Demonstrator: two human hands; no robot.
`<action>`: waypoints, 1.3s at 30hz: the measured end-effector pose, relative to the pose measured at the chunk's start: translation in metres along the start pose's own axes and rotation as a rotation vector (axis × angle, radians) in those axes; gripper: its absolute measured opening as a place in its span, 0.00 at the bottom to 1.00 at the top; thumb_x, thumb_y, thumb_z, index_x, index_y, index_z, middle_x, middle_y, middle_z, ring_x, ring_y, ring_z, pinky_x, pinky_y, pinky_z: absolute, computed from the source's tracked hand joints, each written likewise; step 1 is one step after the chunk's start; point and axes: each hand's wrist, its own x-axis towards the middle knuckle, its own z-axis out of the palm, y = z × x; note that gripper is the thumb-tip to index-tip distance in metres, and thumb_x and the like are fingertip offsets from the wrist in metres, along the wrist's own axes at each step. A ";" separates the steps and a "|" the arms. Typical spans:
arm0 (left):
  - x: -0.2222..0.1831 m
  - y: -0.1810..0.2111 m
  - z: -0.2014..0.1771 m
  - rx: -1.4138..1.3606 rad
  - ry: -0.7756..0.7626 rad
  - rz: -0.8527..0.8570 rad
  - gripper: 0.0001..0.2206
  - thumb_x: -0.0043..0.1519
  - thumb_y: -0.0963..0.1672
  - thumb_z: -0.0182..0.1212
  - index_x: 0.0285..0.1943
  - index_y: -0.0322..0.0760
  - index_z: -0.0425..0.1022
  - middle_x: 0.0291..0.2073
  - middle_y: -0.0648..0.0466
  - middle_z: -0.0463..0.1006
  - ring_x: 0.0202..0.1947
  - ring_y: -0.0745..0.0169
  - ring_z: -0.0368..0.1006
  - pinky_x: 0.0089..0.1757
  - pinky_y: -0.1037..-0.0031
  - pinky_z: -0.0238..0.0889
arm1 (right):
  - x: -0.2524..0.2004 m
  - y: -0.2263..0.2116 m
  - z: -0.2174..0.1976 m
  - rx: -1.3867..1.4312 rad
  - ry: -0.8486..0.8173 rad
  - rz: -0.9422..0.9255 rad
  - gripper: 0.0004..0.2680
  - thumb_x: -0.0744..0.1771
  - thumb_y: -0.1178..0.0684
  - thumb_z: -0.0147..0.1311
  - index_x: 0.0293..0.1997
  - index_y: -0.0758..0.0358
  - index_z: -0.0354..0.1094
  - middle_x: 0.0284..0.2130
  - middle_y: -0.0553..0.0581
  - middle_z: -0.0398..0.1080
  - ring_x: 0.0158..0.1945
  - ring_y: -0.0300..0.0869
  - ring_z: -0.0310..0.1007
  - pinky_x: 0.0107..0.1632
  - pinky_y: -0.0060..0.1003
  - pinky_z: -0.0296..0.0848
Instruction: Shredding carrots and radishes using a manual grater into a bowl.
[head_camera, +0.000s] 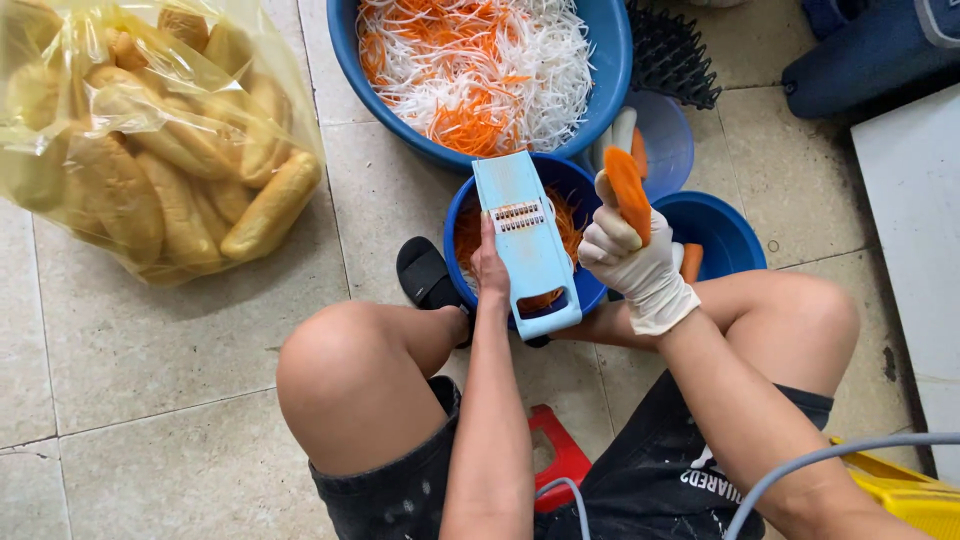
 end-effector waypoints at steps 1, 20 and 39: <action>-0.003 0.003 0.003 -0.001 0.000 0.004 0.35 0.66 0.61 0.44 0.61 0.30 0.78 0.49 0.46 0.84 0.45 0.57 0.82 0.48 0.70 0.74 | 0.001 0.002 0.007 -0.001 -0.003 0.001 0.15 0.74 0.53 0.34 0.64 0.63 0.66 0.16 0.45 0.51 0.20 0.34 0.45 0.32 0.29 0.52; 0.006 -0.006 -0.004 0.155 0.135 0.014 0.33 0.65 0.61 0.46 0.58 0.31 0.81 0.47 0.48 0.84 0.45 0.62 0.79 0.47 0.72 0.69 | 0.039 0.081 -0.060 -2.530 0.645 -0.379 0.05 0.69 0.46 0.55 0.42 0.52 0.74 0.18 0.61 0.72 0.21 0.54 0.75 0.25 0.49 0.71; 0.004 -0.005 -0.002 0.183 0.179 -0.006 0.32 0.66 0.61 0.46 0.53 0.31 0.83 0.42 0.46 0.84 0.41 0.62 0.77 0.44 0.71 0.69 | 0.143 0.035 -0.083 -2.532 0.605 -0.455 0.08 0.72 0.45 0.51 0.43 0.56 0.70 0.22 0.64 0.74 0.25 0.58 0.77 0.28 0.54 0.72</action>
